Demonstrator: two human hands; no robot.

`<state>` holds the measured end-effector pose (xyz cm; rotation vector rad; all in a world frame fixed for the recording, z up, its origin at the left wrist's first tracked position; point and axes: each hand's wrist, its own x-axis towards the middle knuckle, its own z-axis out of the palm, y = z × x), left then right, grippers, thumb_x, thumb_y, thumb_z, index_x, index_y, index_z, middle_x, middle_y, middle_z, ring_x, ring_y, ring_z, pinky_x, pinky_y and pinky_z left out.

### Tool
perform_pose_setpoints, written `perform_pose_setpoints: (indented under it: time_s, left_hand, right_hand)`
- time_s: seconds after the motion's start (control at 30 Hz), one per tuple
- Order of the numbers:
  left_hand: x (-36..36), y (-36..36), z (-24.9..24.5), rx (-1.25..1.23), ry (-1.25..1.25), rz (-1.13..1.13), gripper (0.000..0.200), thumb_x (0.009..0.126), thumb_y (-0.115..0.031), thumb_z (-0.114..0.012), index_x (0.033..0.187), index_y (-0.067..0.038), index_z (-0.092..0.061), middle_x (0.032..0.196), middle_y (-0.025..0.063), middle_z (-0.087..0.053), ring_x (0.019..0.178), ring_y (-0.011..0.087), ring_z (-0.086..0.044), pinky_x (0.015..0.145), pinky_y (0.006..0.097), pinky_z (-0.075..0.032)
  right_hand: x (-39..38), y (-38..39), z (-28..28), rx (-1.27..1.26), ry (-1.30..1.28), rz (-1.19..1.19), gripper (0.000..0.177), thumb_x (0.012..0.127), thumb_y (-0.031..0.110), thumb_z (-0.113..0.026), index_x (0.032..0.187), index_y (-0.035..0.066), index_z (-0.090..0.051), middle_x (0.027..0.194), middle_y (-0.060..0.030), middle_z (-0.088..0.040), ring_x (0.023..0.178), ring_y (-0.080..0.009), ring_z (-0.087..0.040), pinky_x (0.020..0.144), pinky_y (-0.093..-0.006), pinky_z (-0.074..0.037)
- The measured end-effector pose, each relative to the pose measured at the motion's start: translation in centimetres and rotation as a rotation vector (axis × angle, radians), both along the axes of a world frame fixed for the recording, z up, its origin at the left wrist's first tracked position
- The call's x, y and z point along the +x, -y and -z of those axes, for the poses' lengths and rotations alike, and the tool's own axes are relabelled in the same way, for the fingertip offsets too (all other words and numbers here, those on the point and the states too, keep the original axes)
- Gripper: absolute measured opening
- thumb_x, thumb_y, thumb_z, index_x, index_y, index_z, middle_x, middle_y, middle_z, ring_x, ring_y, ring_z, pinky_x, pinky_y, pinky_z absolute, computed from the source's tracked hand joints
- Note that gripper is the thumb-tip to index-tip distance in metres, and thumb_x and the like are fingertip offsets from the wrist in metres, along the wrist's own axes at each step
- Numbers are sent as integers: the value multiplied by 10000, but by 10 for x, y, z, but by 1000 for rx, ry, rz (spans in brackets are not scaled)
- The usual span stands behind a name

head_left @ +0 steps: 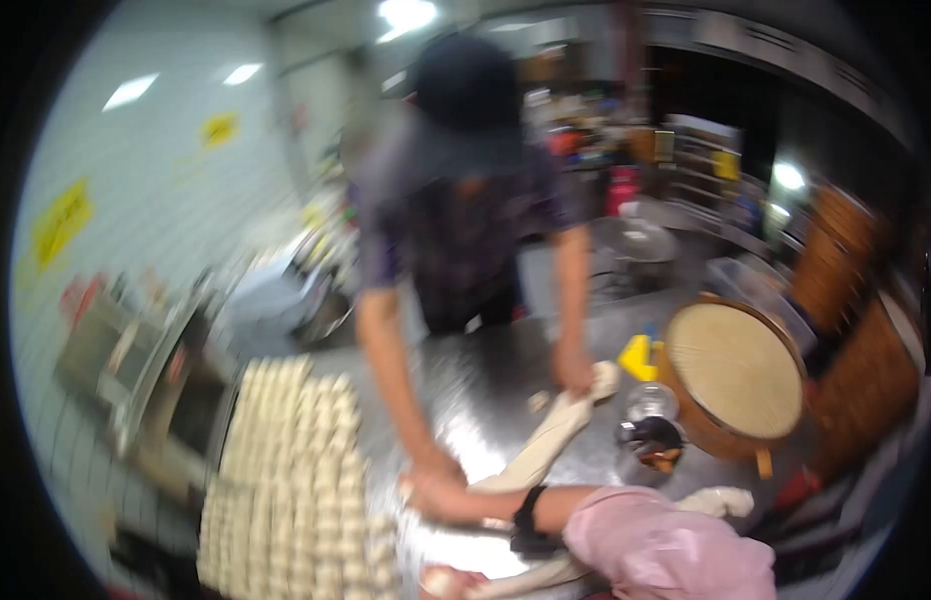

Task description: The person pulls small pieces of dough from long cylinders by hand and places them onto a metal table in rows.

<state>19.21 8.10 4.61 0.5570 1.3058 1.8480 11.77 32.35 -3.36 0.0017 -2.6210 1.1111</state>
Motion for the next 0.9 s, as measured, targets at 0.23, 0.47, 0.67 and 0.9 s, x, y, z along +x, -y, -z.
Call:
perform_pose_setpoints:
  time_s: [0.23,0.47,0.67,0.9]
  left_hand:
    - [-1,47,28,15,593,-464,60,879,-43,-567,886,-39,-507,739,98,-583,749,253,-622,825,447,-510]
    - [3,34,34,58,577,-384,60,901,-50,-570,889,-27,-516,777,112,-606,833,260,-638,862,412,-498]
    - [5,25,24,78,566,-329,49,904,-46,-568,901,-28,-523,793,111,-611,872,261,-635,882,404,-483]
    - [-7,2,25,-67,673,-493,197,870,-73,-612,1040,6,-553,934,144,-645,963,283,-622,917,452,-474]
  right_hand:
    - [29,42,-108,-109,103,41,415,782,117,-647,1171,51,-520,1046,-218,-543,950,-380,-562,836,-416,-457]
    - [-30,52,-72,-40,5,114,362,808,90,-607,1161,72,-533,1092,-197,-532,981,-400,-563,845,-433,-471]
    - [-33,40,-63,121,324,92,406,808,155,-639,1202,129,-545,1210,-125,-504,992,-339,-596,850,-416,-491]
    - [68,52,-37,-311,527,-168,569,795,229,-690,1301,38,-511,1188,-156,-602,1066,-244,-577,911,-374,-465]
